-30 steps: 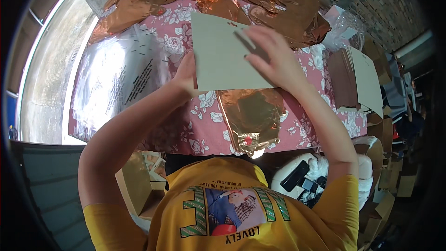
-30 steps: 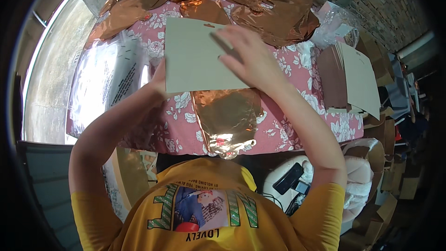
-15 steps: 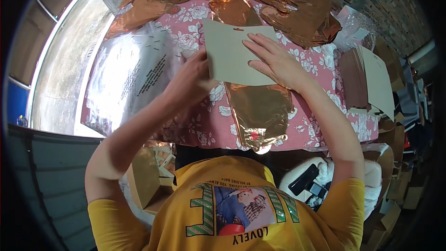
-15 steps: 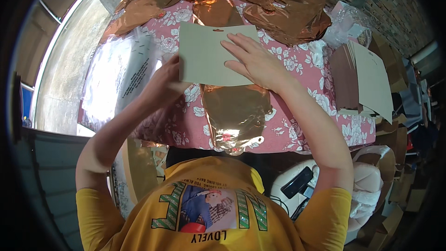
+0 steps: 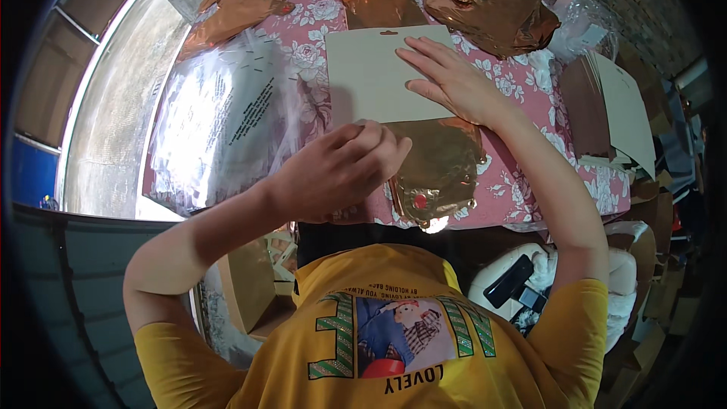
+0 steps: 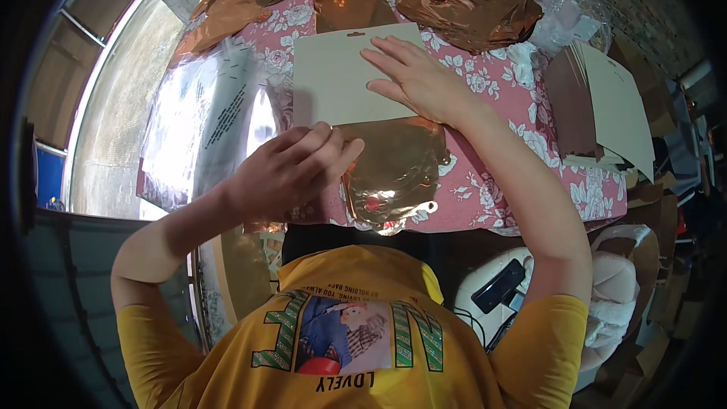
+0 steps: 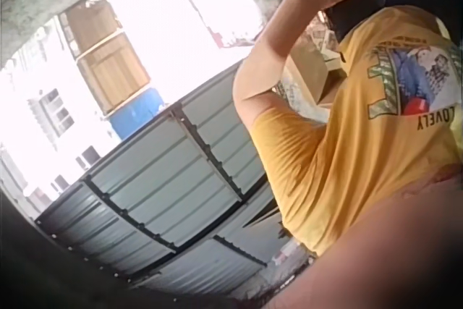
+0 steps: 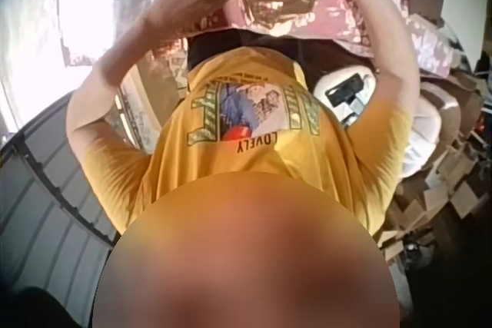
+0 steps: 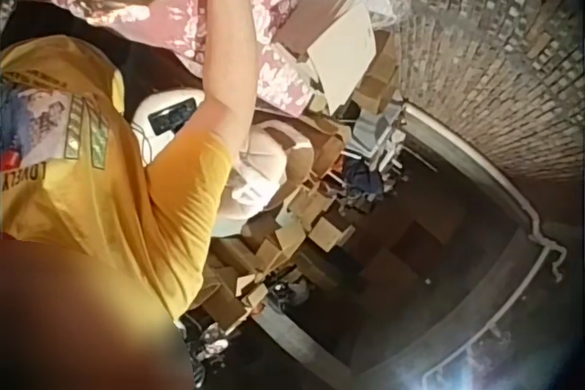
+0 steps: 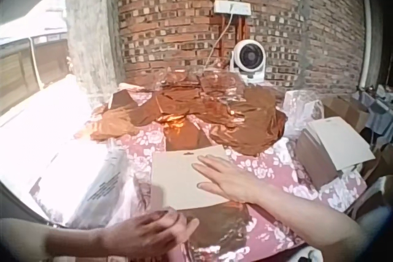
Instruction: The person packages uninflated foil balloons by hand, placing each balloon onto a cardboard insert and then sliding both into a clear plastic sleeve.
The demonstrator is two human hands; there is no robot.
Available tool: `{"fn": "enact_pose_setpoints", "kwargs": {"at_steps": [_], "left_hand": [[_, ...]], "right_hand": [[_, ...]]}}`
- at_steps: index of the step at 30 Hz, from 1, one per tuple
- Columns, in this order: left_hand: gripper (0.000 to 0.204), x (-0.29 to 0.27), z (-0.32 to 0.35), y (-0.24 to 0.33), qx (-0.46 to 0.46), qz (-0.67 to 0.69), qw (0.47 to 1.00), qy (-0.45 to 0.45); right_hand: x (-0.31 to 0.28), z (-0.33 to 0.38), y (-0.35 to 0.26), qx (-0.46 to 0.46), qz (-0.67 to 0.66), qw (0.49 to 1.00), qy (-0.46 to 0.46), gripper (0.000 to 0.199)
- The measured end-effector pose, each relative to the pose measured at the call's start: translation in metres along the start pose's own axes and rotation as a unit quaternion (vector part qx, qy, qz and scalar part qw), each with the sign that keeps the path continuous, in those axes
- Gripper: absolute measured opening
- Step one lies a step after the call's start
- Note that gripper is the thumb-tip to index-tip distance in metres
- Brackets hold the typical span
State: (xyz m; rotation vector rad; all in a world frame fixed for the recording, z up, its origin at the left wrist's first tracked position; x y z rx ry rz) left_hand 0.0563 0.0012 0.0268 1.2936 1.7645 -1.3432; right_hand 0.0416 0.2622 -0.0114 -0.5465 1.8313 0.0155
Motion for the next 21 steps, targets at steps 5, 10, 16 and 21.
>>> {"fn": "enact_pose_setpoints", "kwargs": {"at_steps": [5, 10, 16, 21], "left_hand": [[0.055, 0.014, -0.003, 0.000, 0.069, -0.106, 0.992, 0.029], [0.047, 0.008, -0.023, -0.007, -0.071, 0.096, 0.992, -0.038], [0.048, 0.012, -0.021, 0.001, -0.110, 0.157, 0.981, -0.034], [0.047, 0.015, -0.014, 0.000, -0.106, 0.188, 0.976, -0.014]], "right_hand": [[0.001, -0.001, 0.002, -0.005, 0.008, 1.000, 0.004, 0.057], [-0.001, 0.001, 0.001, -0.015, 0.012, 1.000, 0.013, 0.056], [0.001, 0.002, 0.000, -0.011, 0.000, 1.000, 0.011, 0.055], [0.001, 0.003, -0.005, 0.006, 0.017, 1.000, 0.017, 0.055]]}}
Point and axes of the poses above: each hand's wrist, its own z-axis away from the middle knuckle, its own x-axis out of the palm, y = z × x, the point moved 2 cm from there along -z, towards the middle knuckle, and after that the axes turned 2 degrees about x, right-handed, at the moved point
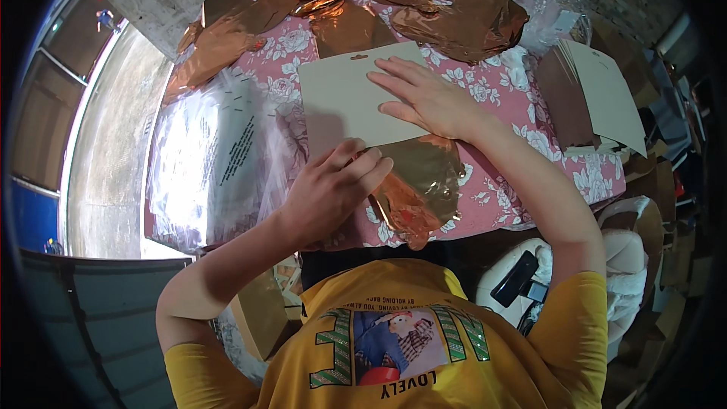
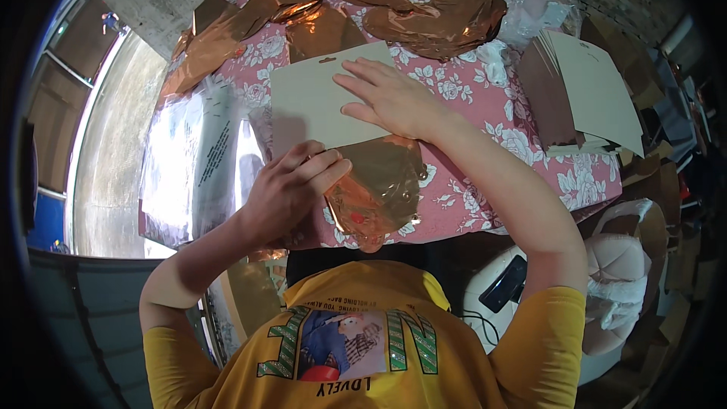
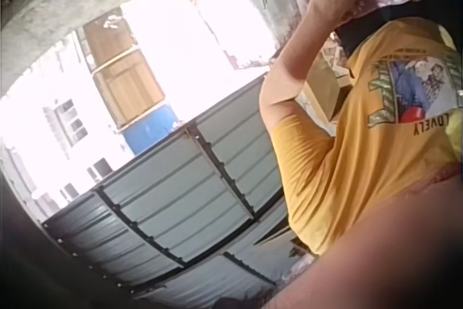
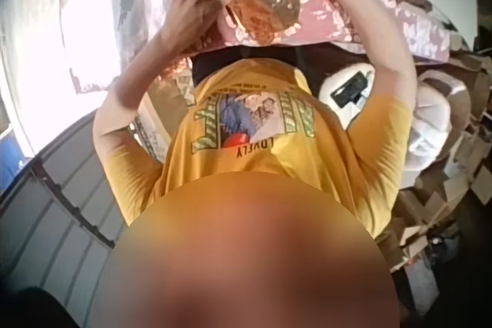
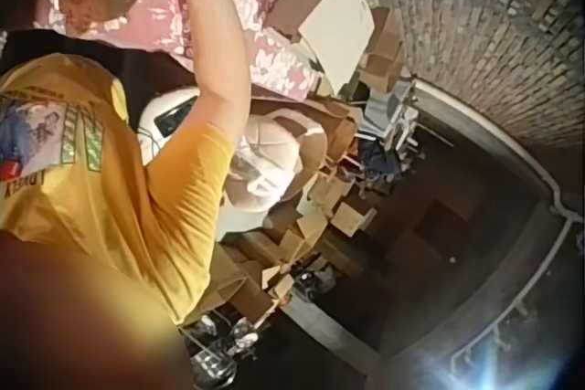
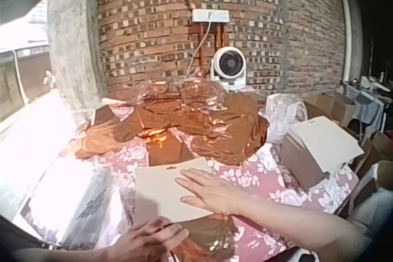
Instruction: The person packages uninflated foil balloons by hand, placing each balloon onto a cardboard insert and then sliding both into a clear plastic sleeve.
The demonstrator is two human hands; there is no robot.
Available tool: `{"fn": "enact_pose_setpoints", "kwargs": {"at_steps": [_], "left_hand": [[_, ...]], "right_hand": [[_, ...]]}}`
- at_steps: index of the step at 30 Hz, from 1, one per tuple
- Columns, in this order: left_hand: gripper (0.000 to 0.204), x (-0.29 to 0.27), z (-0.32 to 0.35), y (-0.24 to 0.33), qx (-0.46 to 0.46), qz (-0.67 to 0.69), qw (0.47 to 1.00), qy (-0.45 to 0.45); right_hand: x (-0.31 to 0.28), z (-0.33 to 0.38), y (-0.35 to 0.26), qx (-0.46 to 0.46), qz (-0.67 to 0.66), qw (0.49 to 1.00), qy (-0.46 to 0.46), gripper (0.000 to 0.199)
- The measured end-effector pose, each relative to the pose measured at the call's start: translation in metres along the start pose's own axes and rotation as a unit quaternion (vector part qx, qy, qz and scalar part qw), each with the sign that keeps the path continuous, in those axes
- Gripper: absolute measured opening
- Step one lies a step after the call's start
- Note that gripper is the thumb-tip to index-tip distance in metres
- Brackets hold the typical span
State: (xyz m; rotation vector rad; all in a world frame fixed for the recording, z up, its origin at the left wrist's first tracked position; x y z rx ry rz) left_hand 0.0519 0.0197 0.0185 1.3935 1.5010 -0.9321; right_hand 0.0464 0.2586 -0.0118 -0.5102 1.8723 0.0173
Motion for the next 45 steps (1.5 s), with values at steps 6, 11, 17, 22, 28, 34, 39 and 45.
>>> {"fn": "enact_pose_setpoints", "kwargs": {"at_steps": [6, 11, 17, 22, 28, 34, 39, 45], "left_hand": [[0.045, 0.000, 0.015, -0.007, 0.030, 0.024, 0.999, 0.020], [0.046, -0.004, 0.017, -0.005, 0.044, 0.021, 0.999, 0.001], [0.042, -0.009, 0.009, -0.005, 0.032, 0.053, 0.998, 0.002], [0.045, -0.009, 0.010, -0.007, 0.036, 0.046, 0.998, -0.027], [0.042, -0.008, 0.011, -0.007, 0.030, 0.054, 0.998, -0.024], [0.043, -0.008, 0.012, -0.007, 0.027, 0.073, 0.997, -0.023], [0.044, -0.007, 0.012, -0.007, 0.024, 0.085, 0.996, -0.021], [0.051, -0.009, 0.013, -0.008, 0.009, 0.041, 0.999, -0.022]], "right_hand": [[0.002, 0.013, -0.019, 0.026, 0.024, 0.999, 0.035, 0.053], [-0.001, 0.016, -0.019, 0.025, 0.037, 0.998, 0.043, 0.053], [-0.012, -0.002, 0.004, 0.046, -0.060, 0.997, -0.031, 0.058], [-0.006, -0.003, 0.011, 0.023, -0.067, 0.997, -0.006, 0.057], [-0.004, -0.007, 0.017, -0.008, -0.064, 0.998, 0.015, 0.056], [-0.006, -0.015, 0.022, -0.011, -0.060, 0.998, -0.001, 0.058], [-0.009, -0.014, 0.018, -0.021, -0.014, 1.000, 0.015, 0.057], [-0.006, -0.015, 0.018, -0.034, -0.002, 0.999, 0.027, 0.057]]}}
Point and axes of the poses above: each hand's wrist, its own z-axis away from the middle knuckle, its own x-axis out of the palm, y = z × x, the point moved 2 cm from there along -z, towards the middle knuckle, and after that the axes turned 2 degrees about x, right-handed, at the moved point
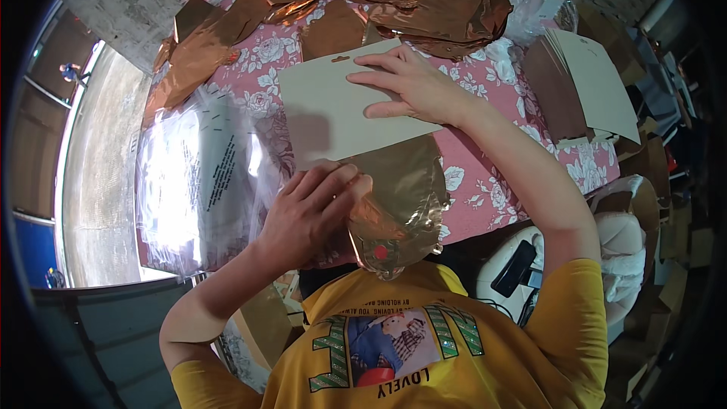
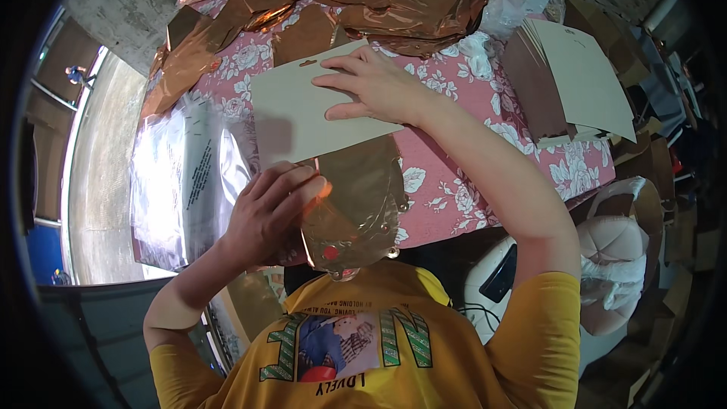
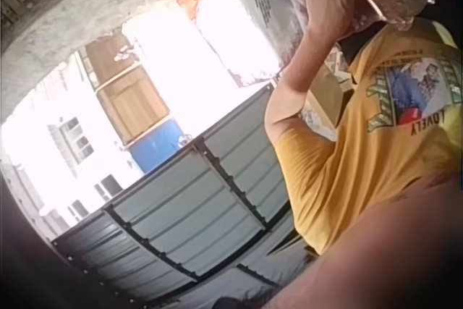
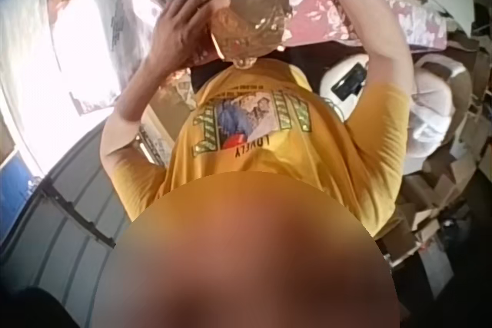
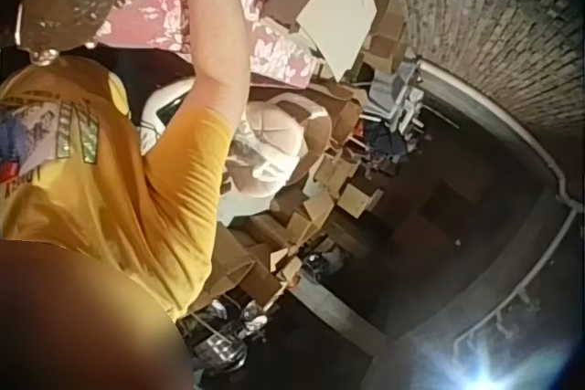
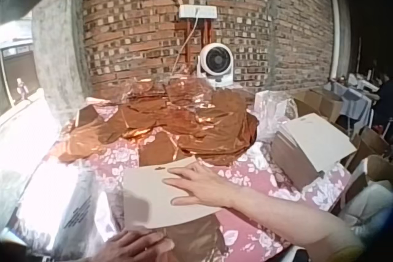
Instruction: The person packages uninflated foil balloons by hand, placing each balloon onto a cardboard insert and then sliding both into a clear plastic sleeve.
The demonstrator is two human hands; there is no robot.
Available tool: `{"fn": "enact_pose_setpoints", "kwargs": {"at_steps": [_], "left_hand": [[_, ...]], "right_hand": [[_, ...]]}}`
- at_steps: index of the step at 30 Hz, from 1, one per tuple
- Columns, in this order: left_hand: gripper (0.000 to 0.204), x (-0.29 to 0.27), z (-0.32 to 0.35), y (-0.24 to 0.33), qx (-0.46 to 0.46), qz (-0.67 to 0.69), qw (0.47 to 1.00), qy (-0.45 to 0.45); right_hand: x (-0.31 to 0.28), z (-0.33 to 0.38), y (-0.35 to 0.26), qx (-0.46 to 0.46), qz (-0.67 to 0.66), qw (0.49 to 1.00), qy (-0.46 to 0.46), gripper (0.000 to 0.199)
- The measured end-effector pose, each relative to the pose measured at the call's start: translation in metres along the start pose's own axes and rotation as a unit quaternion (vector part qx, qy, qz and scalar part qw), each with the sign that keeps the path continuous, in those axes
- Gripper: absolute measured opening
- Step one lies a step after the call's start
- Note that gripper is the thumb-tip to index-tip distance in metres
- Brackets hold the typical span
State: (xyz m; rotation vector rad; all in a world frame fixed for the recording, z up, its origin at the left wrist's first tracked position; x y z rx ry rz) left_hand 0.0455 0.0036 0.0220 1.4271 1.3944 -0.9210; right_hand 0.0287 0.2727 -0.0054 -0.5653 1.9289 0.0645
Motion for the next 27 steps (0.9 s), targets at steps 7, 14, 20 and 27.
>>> {"fn": "enact_pose_setpoints", "kwargs": {"at_steps": [7, 14, 20, 27], "left_hand": [[0.043, -0.008, 0.004, 0.000, -0.141, -0.059, 0.987, 0.051], [0.041, -0.006, 0.004, -0.008, -0.093, -0.143, 0.985, 0.035], [0.038, -0.006, -0.008, -0.005, 0.011, -0.207, 0.978, 0.009], [0.028, 0.000, -0.007, -0.011, 0.040, -0.159, 0.986, 0.007]], "right_hand": [[-0.002, -0.001, -0.001, 0.007, -0.005, 1.000, 0.001, 0.056], [-0.004, 0.002, 0.000, 0.017, -0.012, 1.000, -0.011, 0.055], [-0.001, 0.001, -0.002, 0.010, -0.014, 1.000, -0.002, 0.056], [-0.002, -0.002, 0.002, 0.009, -0.011, 1.000, -0.014, 0.058]]}}
Point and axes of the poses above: each hand's wrist, its own z-axis away from the middle knuckle, its own x-axis out of the palm, y = z × x, the point moved 2 cm from there along -z, towards the middle knuckle, and after that the axes turned 2 degrees about x, right-handed, at the moved point
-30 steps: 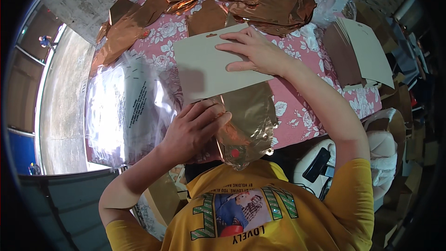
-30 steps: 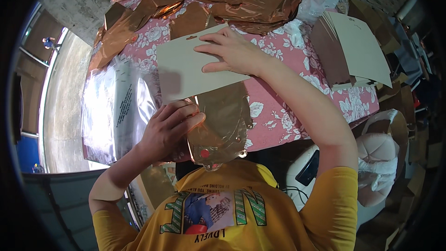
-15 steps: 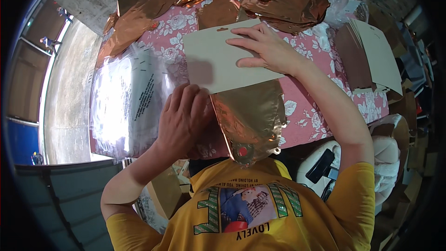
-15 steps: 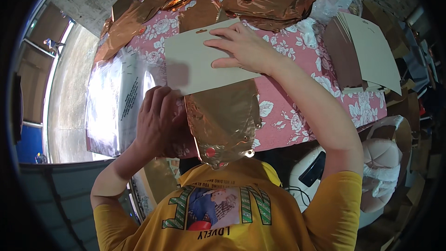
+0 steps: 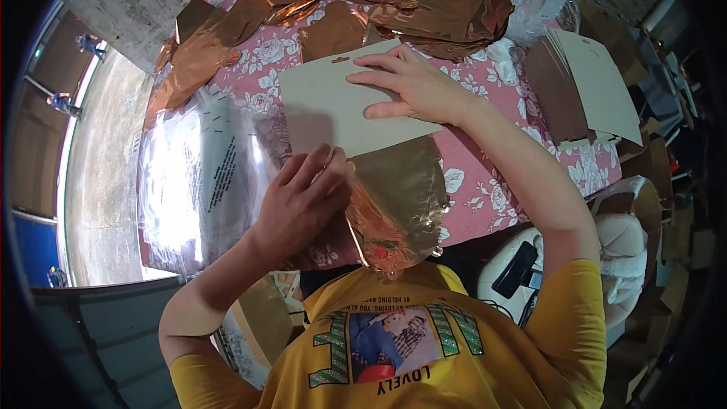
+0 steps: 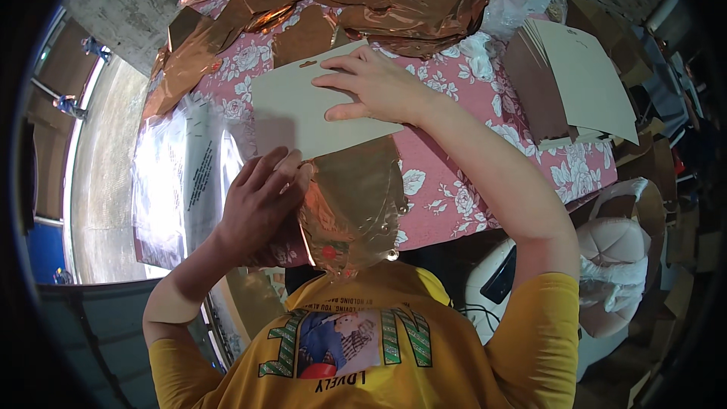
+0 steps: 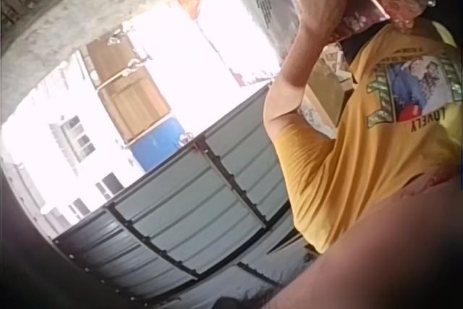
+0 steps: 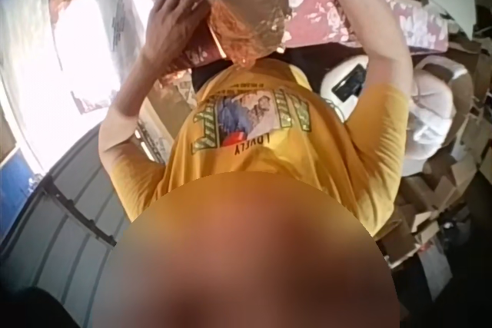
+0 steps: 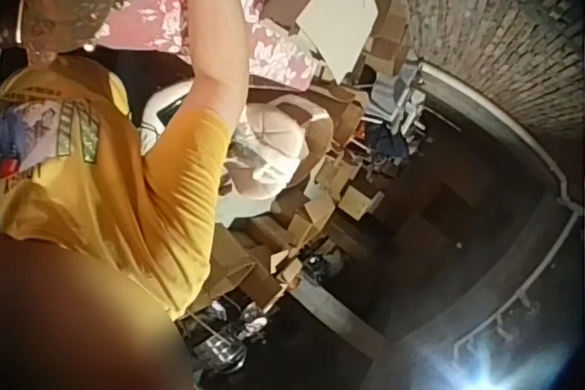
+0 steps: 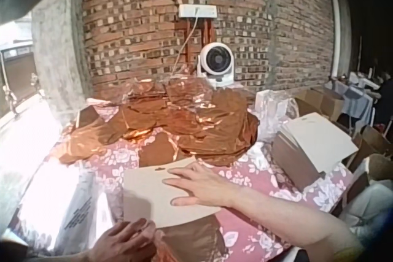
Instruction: The person packages uninflated foil balloons by hand, placing each balloon onto a cardboard insert and then sliding both into a clear plastic sleeve.
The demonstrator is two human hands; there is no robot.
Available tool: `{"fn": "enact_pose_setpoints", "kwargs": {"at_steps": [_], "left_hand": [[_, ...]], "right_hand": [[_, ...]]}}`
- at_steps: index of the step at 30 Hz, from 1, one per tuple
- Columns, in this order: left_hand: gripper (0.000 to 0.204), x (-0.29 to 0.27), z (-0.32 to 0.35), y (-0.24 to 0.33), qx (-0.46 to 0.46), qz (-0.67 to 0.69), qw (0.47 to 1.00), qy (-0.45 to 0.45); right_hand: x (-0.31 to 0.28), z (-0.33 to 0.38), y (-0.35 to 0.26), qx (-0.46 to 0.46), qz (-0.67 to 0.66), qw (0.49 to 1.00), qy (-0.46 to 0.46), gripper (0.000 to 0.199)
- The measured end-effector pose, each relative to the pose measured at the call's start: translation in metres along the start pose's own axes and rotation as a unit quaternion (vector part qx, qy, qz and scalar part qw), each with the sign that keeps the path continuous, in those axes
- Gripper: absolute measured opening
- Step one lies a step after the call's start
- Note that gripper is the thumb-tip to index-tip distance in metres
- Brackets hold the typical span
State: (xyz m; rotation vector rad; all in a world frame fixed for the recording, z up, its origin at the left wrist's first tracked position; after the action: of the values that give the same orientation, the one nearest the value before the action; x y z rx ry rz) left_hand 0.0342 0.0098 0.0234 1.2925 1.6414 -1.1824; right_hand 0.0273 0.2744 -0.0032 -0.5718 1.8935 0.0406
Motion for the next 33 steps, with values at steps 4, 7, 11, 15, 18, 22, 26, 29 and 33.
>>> {"fn": "enact_pose_setpoints", "kwargs": {"at_steps": [4, 7, 11, 15, 18, 22, 26, 29, 33], "left_hand": [[0.034, 0.002, -0.001, -0.001, -0.013, 0.011, 1.000, 0.004], [0.040, 0.002, -0.002, -0.004, -0.043, 0.057, 0.997, 0.002], [0.042, 0.000, -0.004, -0.010, -0.071, 0.085, 0.994, 0.017], [0.039, 0.005, -0.007, -0.017, -0.061, 0.117, 0.991, 0.030], [0.033, 0.007, -0.008, -0.023, -0.124, 0.194, 0.973, 0.026], [0.018, 0.009, -0.011, -0.029, -0.338, 0.318, 0.886, -0.018], [0.023, 0.009, -0.012, -0.033, -0.408, 0.380, 0.830, 0.009], [0.024, 0.005, -0.019, -0.035, -0.450, 0.398, 0.799, -0.022], [0.024, 0.012, -0.013, -0.036, -0.435, 0.406, 0.804, 0.001]], "right_hand": [[0.000, -0.001, 0.002, 0.003, -0.003, 1.000, -0.001, 0.059], [0.000, 0.000, 0.003, 0.001, 0.003, 1.000, 0.001, 0.059], [0.000, 0.001, 0.000, 0.008, -0.007, 1.000, 0.001, 0.058], [-0.002, 0.001, -0.001, 0.016, -0.027, 1.000, 0.001, 0.056], [-0.001, -0.001, 0.001, 0.017, -0.027, 0.999, -0.003, 0.055], [-0.003, -0.001, 0.005, -0.011, -0.047, 0.999, 0.000, 0.055], [-0.011, 0.007, -0.004, 0.114, -0.211, 0.970, 0.019, 0.075], [-0.003, 0.009, 0.015, 0.099, -0.201, 0.975, 0.000, 0.073], [0.001, 0.007, 0.017, 0.128, -0.227, 0.966, 0.014, 0.077]]}}
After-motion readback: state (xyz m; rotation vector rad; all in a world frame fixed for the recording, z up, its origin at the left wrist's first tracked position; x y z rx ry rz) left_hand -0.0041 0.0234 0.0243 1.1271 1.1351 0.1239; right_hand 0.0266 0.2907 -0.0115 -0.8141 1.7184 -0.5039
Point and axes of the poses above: each hand's wrist, its own z-axis away from the middle knuckle, its own x-axis out of the palm, y = z × x, the point moved 2 cm from there along -z, towards the middle knuckle, and after that the axes turned 2 degrees about x, right-handed, at the moved point
